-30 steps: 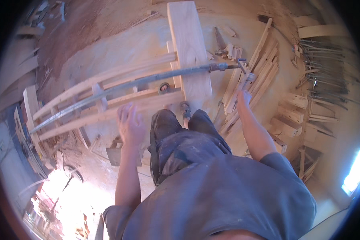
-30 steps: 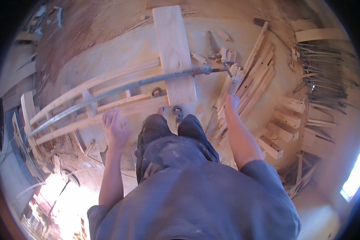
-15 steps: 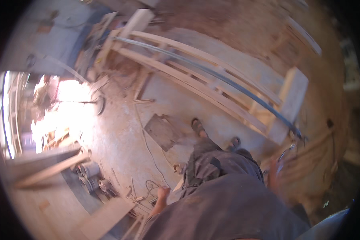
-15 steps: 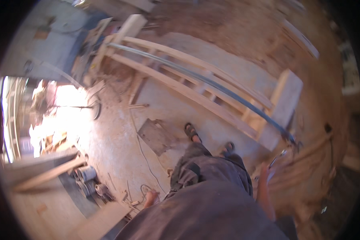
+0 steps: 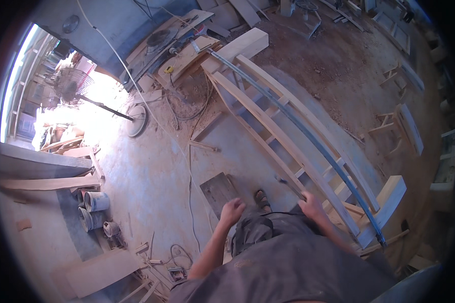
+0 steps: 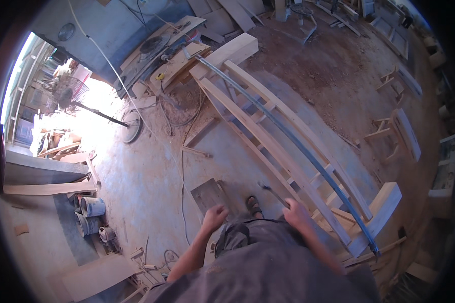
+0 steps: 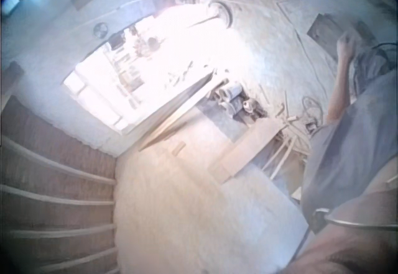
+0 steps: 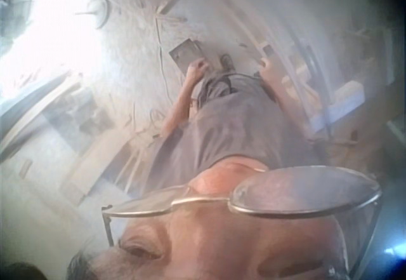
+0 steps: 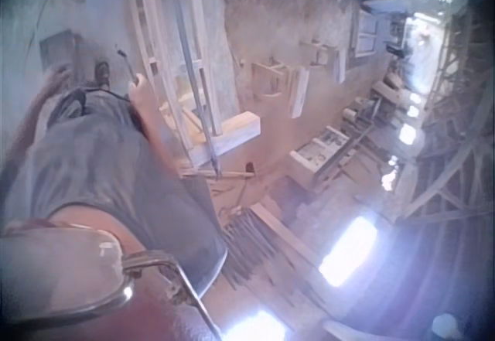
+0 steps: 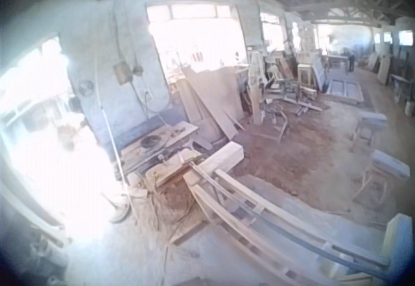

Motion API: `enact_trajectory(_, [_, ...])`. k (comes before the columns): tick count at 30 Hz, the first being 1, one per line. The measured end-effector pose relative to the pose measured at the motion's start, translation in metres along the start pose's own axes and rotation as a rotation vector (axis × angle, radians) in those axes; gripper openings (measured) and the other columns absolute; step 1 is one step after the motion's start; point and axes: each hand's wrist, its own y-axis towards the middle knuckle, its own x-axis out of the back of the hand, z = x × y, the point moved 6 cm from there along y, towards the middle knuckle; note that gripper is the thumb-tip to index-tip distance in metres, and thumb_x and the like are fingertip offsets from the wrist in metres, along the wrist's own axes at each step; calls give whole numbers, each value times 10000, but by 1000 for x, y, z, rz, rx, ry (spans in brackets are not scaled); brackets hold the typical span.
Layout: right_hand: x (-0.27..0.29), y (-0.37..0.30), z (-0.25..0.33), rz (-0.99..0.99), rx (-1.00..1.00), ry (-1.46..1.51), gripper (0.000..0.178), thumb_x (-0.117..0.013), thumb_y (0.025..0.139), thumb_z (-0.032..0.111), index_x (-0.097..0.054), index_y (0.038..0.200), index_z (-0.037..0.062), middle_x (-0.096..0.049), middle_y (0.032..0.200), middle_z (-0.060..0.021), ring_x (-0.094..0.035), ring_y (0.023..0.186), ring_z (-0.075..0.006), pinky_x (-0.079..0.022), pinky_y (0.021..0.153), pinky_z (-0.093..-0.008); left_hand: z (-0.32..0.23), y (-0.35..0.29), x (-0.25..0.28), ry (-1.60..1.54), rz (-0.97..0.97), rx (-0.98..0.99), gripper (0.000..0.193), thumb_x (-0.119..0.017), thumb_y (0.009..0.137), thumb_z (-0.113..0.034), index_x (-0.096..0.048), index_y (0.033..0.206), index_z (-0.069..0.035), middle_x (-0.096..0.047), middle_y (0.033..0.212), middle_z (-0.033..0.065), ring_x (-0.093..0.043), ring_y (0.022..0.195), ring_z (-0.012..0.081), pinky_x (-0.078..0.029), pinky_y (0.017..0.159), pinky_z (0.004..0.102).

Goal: The person measures a curved wooden frame with a tape measure, then strikes a metal clamp with a hammer to tighten it against the wood.

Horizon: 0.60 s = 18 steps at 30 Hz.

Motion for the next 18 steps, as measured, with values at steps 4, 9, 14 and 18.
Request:
enact_trajectory(4, [-24,63,137,136,319,160,452,-579,813,126,-567,1248,6,-631,1146,-251,-614,1070,-386,-487,915,-415,-103,76,17,-905,160,-1,394,-596,940,-228,-586,1161,98,-687,1095,145,-673,944,257,-524,824,363])
enact_trajectory(9, [-35,122,206,242,588,17,457,-612,796,64,-562,1241,-26,-636,1159,-235,-617,1065,-380,-493,929,-421,-138,151,32,-1331,80,159,333,-422,998,-70,-340,1307,23,-646,957,186,-651,842,307,-541,775,419])
enact_trajectory(14, [-35,202,214,338,529,-86,358,-634,789,167,-650,1121,34,-681,1009,-166,-641,950,-351,-511,827,-418,-78,216,119,-1404,-188,331,217,-469,934,-21,-430,1146,-48,-560,814,109,-580,659,257,-521,609,403])
enact_trajectory(18, [-14,248,240,295,497,-198,343,-616,786,140,-652,1108,29,-677,930,-166,-633,893,-355,-496,779,-444,-41,289,226,-1444,-282,281,250,-474,896,17,-440,1134,-51,-558,810,113,-573,647,251,-485,557,389])
